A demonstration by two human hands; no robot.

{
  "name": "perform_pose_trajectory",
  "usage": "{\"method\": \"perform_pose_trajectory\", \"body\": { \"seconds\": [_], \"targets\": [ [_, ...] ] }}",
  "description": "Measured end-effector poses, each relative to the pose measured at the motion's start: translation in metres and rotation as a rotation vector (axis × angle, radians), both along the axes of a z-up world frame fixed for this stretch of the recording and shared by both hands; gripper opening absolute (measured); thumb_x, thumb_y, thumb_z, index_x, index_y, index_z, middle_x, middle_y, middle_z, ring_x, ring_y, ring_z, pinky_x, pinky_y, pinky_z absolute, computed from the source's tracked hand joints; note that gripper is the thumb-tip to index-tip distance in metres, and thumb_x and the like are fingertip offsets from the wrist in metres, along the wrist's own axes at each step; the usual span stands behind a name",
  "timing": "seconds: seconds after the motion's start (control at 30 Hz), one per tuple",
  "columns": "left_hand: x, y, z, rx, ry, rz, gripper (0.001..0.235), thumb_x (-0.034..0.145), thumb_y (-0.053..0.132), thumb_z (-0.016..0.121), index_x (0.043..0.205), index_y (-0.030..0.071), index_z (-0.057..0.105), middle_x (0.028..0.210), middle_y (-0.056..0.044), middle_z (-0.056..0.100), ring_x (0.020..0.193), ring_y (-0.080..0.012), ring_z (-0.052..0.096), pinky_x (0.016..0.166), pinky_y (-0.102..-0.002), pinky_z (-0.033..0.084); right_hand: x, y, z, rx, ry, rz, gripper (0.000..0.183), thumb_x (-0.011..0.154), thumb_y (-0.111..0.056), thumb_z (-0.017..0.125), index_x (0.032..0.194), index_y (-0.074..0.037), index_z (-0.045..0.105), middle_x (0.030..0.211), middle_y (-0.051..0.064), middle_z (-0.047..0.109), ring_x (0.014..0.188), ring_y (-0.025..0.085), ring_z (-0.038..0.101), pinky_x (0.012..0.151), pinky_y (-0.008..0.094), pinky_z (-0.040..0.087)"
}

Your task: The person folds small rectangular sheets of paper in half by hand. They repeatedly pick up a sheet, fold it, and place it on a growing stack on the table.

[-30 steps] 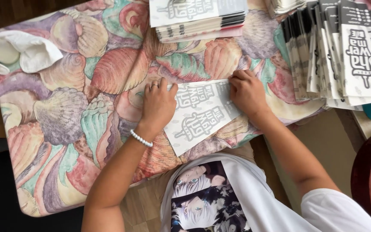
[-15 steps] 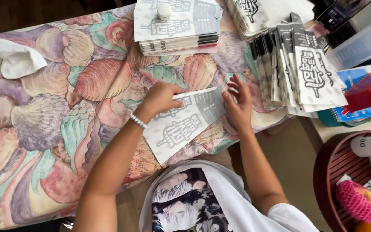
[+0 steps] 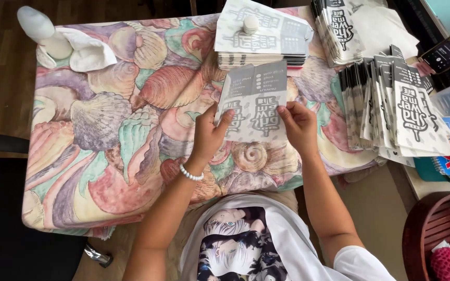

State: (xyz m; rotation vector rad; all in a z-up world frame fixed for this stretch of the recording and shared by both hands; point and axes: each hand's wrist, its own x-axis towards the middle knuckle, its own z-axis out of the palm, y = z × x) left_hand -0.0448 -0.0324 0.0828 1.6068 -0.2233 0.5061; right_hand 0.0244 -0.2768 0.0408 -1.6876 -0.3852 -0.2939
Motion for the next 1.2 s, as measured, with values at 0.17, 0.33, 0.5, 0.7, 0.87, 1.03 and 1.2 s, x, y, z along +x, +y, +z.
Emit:
{"method": "perform_pose_trajectory", "body": {
  "seconds": [0.17,0.33,0.5,0.7,0.87,1.03,1.2],
  "targets": [
    [-0.043,0.012,0.045,-0.163,0.082,-0.190,0.096,0.075,0.065,0.081,0.138,0.000,0.049,0.107,-0.019,0.065,0.095,-0.0282,0.067,0.086,-0.045,0.061,0.024,-0.033,0.100,-0.469,-0.131,0.087,0.008,0.095,-0.016,0.082,0.099,-0.010,0.078,0.069,0.006,0.067,0.066,0.013,0.059,0.067,0.031,0.046],
    [-0.018,0.055,0.037,-0.116,0.289,-0.260,0.072,0.077,0.055,0.074,0.130,0.010,0.058,0.125,-0.009,0.069,0.119,-0.0200,0.067,0.099,-0.027,0.059,0.044,0.006,0.182,-1.120,-0.150,0.480,0.021,0.094,-0.025,0.072,0.101,-0.008,0.081,0.087,0.005,0.080,0.067,0.019,0.074,0.061,0.033,0.054],
    [0.029,0.066,-0.025,0.334,0.362,-0.177,0.043,0.083,0.019,0.084,0.120,0.001,0.070,0.096,-0.021,0.074,0.082,-0.0295,0.075,0.072,-0.039,0.063,0.083,0.053,0.109,-1.330,0.034,0.503,0.013,0.091,-0.022,0.071,0.097,-0.015,0.080,0.085,0.015,0.077,0.088,0.045,0.071,0.083,0.054,0.057],
    [0.066,0.068,-0.062,0.794,0.464,0.014,0.011,0.085,0.018,0.074,0.093,0.021,0.080,0.073,-0.002,0.076,0.078,-0.0265,0.076,0.074,-0.040,0.061,0.125,0.076,0.033,-1.480,-0.043,0.374,0.013,0.090,-0.030,0.073,0.097,-0.027,0.082,0.086,0.008,0.078,0.080,0.037,0.075,0.071,0.047,0.060],
    [0.071,0.072,-0.083,0.780,0.367,0.105,0.009,0.087,0.017,0.072,0.093,0.020,0.079,0.064,0.002,0.072,0.069,-0.0196,0.074,0.071,-0.033,0.060,0.053,0.064,0.045,-1.238,-0.532,0.250,0.016,0.094,-0.028,0.076,0.100,-0.014,0.079,0.102,0.006,0.073,0.096,0.025,0.070,0.080,0.034,0.058],
    [0.057,0.072,-0.082,0.762,0.284,0.148,0.012,0.091,0.016,0.071,0.100,0.016,0.078,0.078,-0.004,0.073,0.079,-0.0260,0.075,0.073,-0.039,0.060,-0.047,0.054,0.028,-1.019,-0.382,0.330,0.016,0.096,-0.017,0.072,0.084,-0.010,0.080,0.085,0.008,0.076,0.083,0.020,0.073,0.069,0.026,0.060],
    [0.041,0.059,-0.079,0.847,0.185,0.099,0.016,0.096,0.013,0.066,0.106,0.016,0.078,0.095,-0.005,0.075,0.086,-0.0274,0.075,0.079,-0.043,0.059,-0.063,0.054,-0.015,-0.905,-0.599,0.152,0.012,0.091,-0.012,0.070,0.099,-0.008,0.077,0.096,0.005,0.069,0.091,0.022,0.069,0.077,0.031,0.058]
  ]
}}
